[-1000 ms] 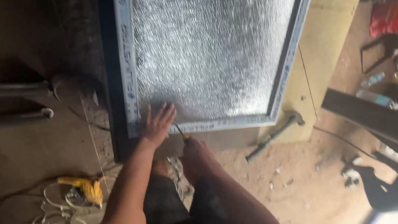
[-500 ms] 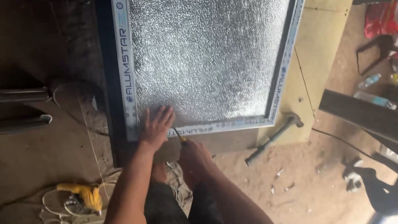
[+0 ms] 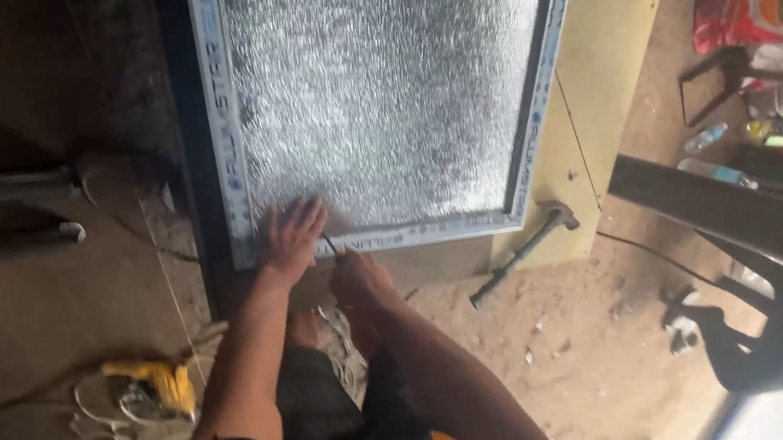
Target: Securing a textured panel into a metal frame using a screwdriver and a hammer
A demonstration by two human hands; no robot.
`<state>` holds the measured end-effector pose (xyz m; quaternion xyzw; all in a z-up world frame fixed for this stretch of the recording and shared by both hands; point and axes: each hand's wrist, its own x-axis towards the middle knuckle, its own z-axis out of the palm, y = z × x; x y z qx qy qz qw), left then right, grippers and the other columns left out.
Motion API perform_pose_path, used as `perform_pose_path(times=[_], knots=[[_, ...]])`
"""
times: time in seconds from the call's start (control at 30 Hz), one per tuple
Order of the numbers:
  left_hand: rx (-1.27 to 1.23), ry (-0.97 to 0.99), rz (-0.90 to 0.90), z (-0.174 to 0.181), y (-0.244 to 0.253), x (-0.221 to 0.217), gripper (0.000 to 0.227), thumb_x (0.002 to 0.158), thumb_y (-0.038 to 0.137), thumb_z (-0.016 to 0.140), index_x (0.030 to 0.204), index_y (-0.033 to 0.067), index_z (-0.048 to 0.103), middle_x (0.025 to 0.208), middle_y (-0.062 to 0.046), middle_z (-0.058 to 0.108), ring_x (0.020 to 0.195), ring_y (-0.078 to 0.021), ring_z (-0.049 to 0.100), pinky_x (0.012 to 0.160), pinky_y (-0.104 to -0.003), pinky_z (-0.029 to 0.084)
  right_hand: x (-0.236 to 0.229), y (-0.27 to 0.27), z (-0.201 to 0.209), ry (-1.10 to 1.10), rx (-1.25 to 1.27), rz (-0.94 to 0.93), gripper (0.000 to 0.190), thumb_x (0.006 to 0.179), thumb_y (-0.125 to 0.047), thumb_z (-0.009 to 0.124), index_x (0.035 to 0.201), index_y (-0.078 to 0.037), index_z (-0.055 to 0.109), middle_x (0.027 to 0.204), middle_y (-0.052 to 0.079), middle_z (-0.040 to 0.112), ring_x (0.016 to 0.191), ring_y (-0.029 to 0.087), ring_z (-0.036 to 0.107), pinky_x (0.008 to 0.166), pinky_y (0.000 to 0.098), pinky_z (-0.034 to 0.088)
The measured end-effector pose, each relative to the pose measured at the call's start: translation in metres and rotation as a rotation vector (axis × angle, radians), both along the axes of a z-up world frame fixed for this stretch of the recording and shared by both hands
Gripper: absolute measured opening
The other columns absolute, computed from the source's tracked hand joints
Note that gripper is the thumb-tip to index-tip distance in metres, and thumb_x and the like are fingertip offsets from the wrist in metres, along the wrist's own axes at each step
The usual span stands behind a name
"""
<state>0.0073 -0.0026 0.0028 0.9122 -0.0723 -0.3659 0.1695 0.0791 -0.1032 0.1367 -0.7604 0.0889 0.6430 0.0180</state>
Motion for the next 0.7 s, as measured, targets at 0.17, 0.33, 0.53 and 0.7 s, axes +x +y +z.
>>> perform_pose_path(times=[0.17,0.33,0.53,0.7], knots=[[0.062,-0.043,-0.056,-0.009,-0.007,-0.012,0.105,0.076,0.040,0.088,0.160,0.0234,0.028,0.173,-0.001,0.012,0.159,-0.0298,0.012,0.122,-0.071,0.019,0.019,0.006,0.060,0.012,0.052,0.061,0.030,0.098,-0.014,0.061,0.124,-0.001,0.068,0.098,0.019,0.077,0.093,0.036,0.077,0.071,0.0469,0.061],[0.038,-0.093,-0.043,-0.001,0.000,-0.013,0.107,0.071,0.039,0.091,0.159,0.0233,0.032,0.172,-0.003,0.016,0.157,-0.0313,0.018,0.119,-0.072,0.025,0.010,0.016,0.067,-0.026,0.002,-0.056,0.035,0.099,-0.014,0.055,0.130,-0.001,0.061,0.106,0.025,0.075,0.103,0.042,0.074,0.079,0.0531,0.061],[0.061,-0.173,-0.071,0.006,0.003,-0.007,0.107,0.069,0.045,0.092,0.157,0.0241,0.036,0.170,-0.003,0.023,0.155,-0.0301,0.023,0.118,-0.070,0.027,0.002,-0.005,0.014,-0.044,0.005,-0.023,0.033,0.091,-0.016,0.064,0.121,-0.001,0.063,0.098,0.022,0.076,0.098,0.044,0.074,0.077,0.0544,0.062],[0.029,-0.048,-0.063,-0.006,0.000,-0.009,0.101,0.075,0.041,0.088,0.158,0.0244,0.033,0.173,0.000,0.015,0.159,-0.0282,0.012,0.122,-0.070,0.021,0.006,0.000,0.029,-0.046,0.050,-0.041,0.040,0.098,-0.020,0.050,0.133,-0.007,0.063,0.113,0.025,0.074,0.112,0.043,0.071,0.090,0.0559,0.058]])
